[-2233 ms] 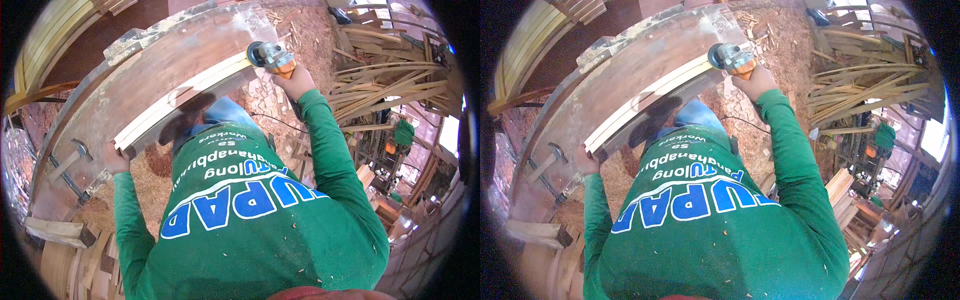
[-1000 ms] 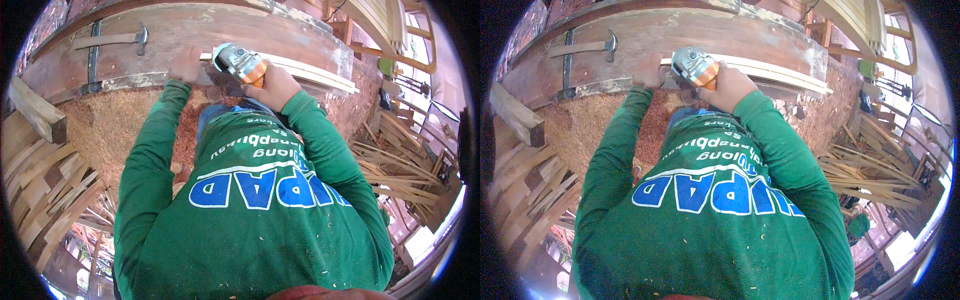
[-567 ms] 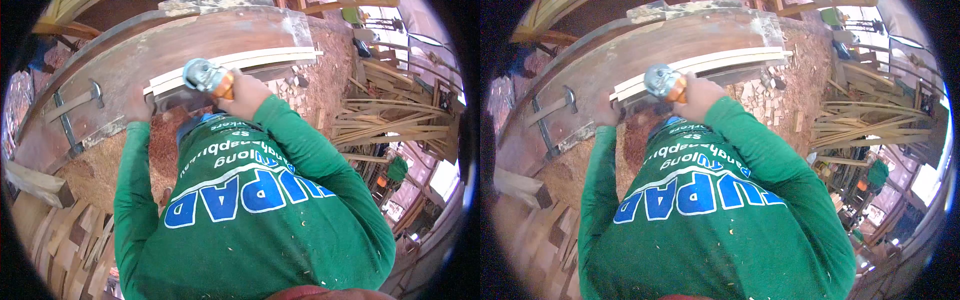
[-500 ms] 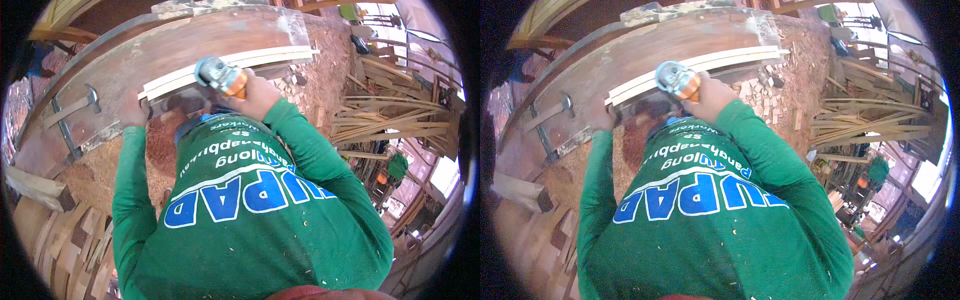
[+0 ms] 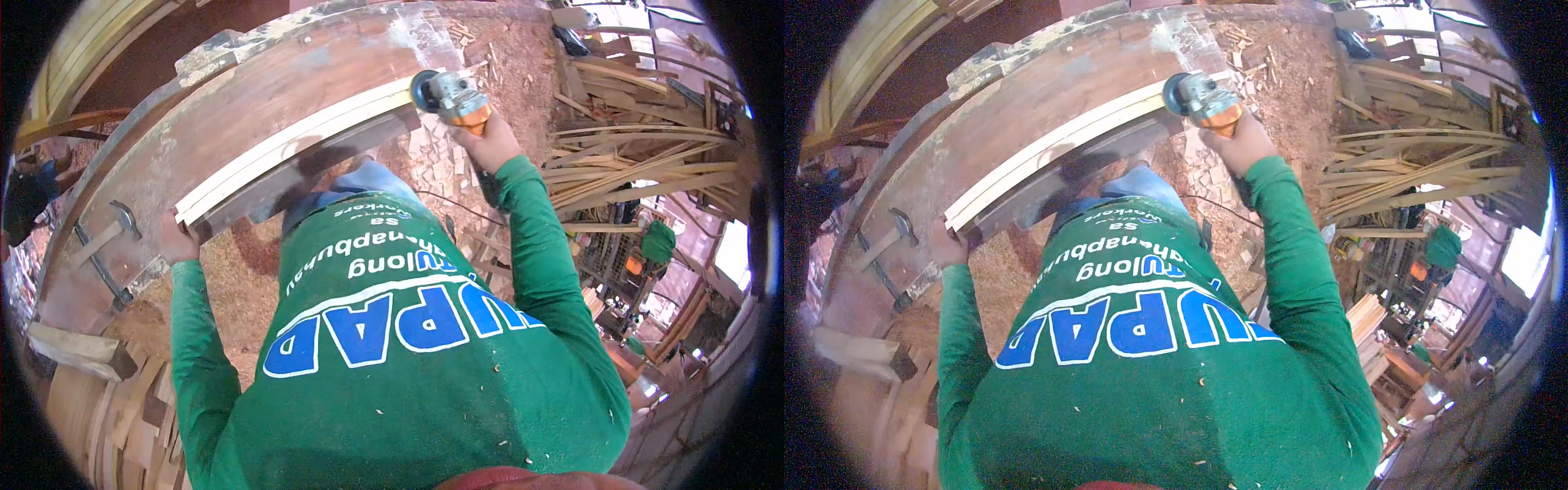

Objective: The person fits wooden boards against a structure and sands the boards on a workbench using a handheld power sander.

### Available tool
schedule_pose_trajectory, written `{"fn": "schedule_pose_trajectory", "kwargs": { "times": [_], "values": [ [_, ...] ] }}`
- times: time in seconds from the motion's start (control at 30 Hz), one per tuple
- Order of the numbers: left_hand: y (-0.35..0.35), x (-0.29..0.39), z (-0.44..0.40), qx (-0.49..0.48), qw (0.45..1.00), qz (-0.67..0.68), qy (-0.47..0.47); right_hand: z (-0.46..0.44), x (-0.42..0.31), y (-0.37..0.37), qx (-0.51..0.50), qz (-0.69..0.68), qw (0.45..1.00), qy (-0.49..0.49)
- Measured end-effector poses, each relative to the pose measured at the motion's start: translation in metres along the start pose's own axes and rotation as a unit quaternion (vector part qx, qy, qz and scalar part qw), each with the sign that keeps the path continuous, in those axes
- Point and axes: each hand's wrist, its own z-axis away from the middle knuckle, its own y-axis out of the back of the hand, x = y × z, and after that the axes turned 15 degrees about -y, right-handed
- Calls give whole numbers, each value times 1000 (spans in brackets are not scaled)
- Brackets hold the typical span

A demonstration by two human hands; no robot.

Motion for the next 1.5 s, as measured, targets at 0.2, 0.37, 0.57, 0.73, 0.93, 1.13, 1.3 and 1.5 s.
{"fn": "schedule_pose_trajectory", "kwargs": {
  "times": [0.2,0.37,0.57,0.73,0.93,1.13,1.3,1.5],
  "values": [
    [2,8,0,-15,998,20,51,-43,36,31,-65,-33,997,2],
    [3,14,-1,-4,999,3,52,-3,-17,-2,-138,-7,990,29],
    [-14,6,3,14,998,20,50,28,-71,-89,-164,58,971,161],
    [-20,4,3,-3,999,-1,44,81,-150,-150,-160,151,951,216],
    [0,15,-9,-33,977,151,145,119,-210,-205,-176,223,926,250],
    [-5,8,-2,42,988,135,65,146,-245,-245,-194,279,901,269],
    [-15,8,-12,-135,980,80,125,151,-246,-245,-171,262,917,247],
    [-24,-2,4,17,997,62,51,148,-213,-203,-155,259,940,160]
  ]
}}
